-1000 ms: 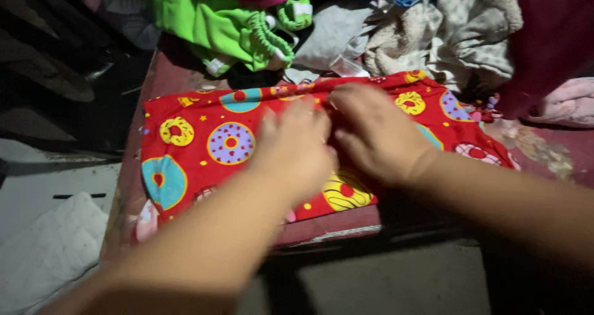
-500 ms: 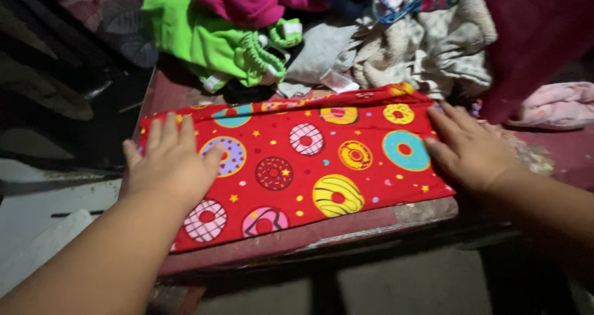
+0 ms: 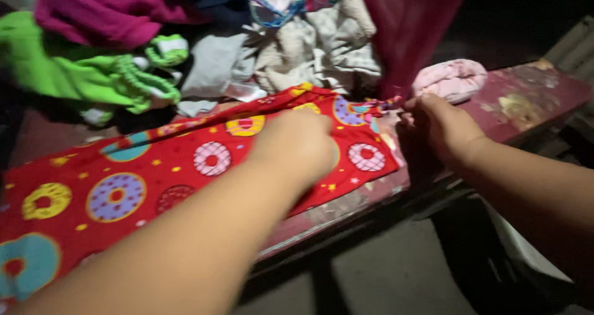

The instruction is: The person folds a pink swimsuit and a red cloth with donut patterns, then places the items into a black drawer containing other laundry.

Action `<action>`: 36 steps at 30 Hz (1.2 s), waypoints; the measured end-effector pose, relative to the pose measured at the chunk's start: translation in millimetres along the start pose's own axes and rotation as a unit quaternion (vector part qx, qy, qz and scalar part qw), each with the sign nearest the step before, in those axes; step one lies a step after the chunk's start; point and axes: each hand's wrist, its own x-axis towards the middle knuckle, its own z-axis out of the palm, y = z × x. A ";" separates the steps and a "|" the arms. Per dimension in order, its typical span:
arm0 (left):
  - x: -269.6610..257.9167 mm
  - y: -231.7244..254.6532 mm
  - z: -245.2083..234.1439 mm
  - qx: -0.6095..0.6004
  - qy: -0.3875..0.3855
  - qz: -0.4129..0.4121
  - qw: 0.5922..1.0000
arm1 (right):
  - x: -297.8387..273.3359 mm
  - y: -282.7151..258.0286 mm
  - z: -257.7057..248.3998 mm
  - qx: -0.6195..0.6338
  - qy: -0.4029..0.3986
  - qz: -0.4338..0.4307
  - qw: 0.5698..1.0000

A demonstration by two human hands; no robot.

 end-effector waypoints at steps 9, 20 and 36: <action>51.7 92.7 36.8 0.012 -0.063 -0.131 0.989 | -3.1 -15.0 -3.0 -0.006 -0.052 0.086 0.995; 92.2 51.5 89.3 -0.092 0.141 -0.123 0.978 | -8.5 -10.7 4.0 -0.028 -0.092 0.001 0.995; -32.4 -88.2 15.8 -0.747 0.334 -0.203 0.538 | -13.1 -11.7 61.8 -0.200 0.031 -0.124 0.971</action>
